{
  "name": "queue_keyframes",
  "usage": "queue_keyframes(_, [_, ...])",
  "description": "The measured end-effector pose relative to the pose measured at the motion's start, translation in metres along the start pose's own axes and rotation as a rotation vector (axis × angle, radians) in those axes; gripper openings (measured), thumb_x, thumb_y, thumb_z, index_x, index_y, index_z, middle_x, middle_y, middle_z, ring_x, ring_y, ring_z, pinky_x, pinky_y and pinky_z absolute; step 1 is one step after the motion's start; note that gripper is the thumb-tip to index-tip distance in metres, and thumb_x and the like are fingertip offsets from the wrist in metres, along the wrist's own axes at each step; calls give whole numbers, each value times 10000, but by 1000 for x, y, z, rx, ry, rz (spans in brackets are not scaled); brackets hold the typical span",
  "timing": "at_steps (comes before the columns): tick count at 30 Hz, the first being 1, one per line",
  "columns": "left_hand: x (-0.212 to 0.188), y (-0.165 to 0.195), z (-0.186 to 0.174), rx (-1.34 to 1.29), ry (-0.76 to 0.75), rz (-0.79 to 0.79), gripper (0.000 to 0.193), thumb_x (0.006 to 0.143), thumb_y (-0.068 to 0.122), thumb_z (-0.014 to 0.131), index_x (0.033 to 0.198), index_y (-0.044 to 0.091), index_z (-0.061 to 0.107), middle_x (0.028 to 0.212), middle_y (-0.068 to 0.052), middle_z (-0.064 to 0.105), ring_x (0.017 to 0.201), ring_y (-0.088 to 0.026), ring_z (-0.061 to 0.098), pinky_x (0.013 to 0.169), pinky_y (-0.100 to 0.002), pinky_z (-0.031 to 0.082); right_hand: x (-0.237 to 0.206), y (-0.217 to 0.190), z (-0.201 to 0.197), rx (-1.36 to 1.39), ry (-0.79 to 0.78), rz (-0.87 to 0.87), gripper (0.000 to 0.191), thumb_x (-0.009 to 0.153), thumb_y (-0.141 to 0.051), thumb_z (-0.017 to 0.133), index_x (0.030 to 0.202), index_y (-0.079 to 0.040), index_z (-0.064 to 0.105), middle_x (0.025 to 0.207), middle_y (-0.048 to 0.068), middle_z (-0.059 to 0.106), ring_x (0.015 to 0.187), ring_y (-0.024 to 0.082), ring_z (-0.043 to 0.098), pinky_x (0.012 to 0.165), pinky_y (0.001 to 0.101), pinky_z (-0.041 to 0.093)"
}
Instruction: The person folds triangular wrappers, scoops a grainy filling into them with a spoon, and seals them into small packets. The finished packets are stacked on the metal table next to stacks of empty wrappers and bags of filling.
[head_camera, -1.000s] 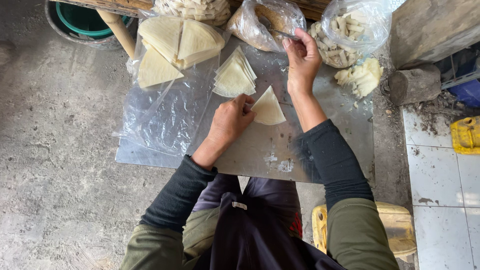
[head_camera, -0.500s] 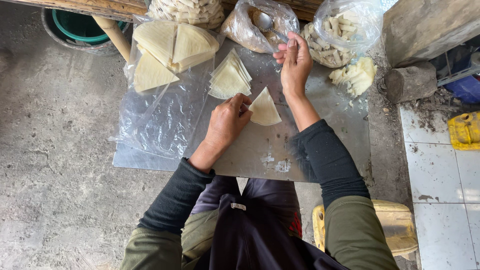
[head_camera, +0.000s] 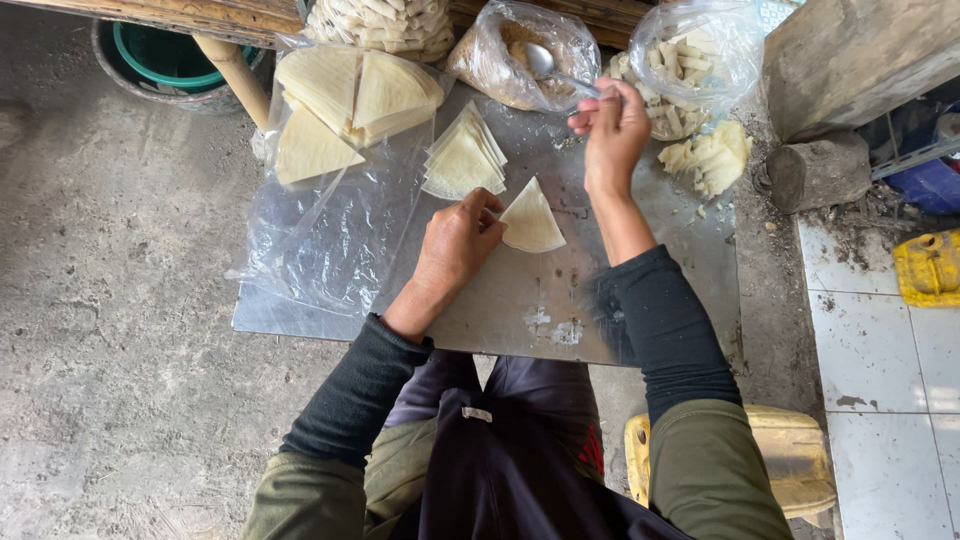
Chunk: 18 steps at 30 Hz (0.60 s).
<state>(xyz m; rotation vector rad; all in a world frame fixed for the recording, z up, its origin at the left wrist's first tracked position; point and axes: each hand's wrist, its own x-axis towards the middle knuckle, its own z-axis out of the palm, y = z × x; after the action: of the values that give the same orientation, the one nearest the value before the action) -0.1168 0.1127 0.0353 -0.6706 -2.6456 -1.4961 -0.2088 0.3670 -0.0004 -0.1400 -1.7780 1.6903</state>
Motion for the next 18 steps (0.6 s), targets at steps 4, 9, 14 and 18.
queue_keyframes(4, [0, -2, 2, -1, 5, 8, 216, 849, 125, 714, 1043, 47, 661, 882, -120, 766, 825, -274, 767, 729, -381, 592, 2, -9, -15, 160, 87, 108, 223, 1090, -135, 515, 1152, 26, 655, 840, 109, 720, 633, 155, 703, 569, 282, 564])
queue_keyframes(9, [0, -6, 3, 2, 21, 23, 213, 844, 126, 721, 1032, 44, 663, 896, -125, 767, 843, -280, 765, 739, -383, 590, -6, -20, -21, 287, 84, 154, 200, 1080, -131, 547, 1139, 24, 660, 834, 113, 725, 630, 160, 684, 577, 297, 551])
queue_keyframes(14, [1, -9, 5, -3, 20, 10, 206, 842, 123, 723, 1021, 42, 662, 894, -126, 766, 842, -280, 765, 745, -382, 587, -24, -35, -36, 404, 51, 176, 173, 1082, -109, 568, 1145, 26, 656, 846, 113, 723, 657, 163, 674, 592, 308, 555])
queue_keyframes(18, [1, -10, 4, -6, 24, -1, 206, 838, 116, 722, 1021, 41, 664, 894, -125, 765, 845, -277, 766, 748, -378, 590, -49, -48, -61, 417, 25, 187, 157, 1084, -81, 568, 1146, 29, 662, 865, 112, 717, 693, 165, 673, 593, 310, 560])
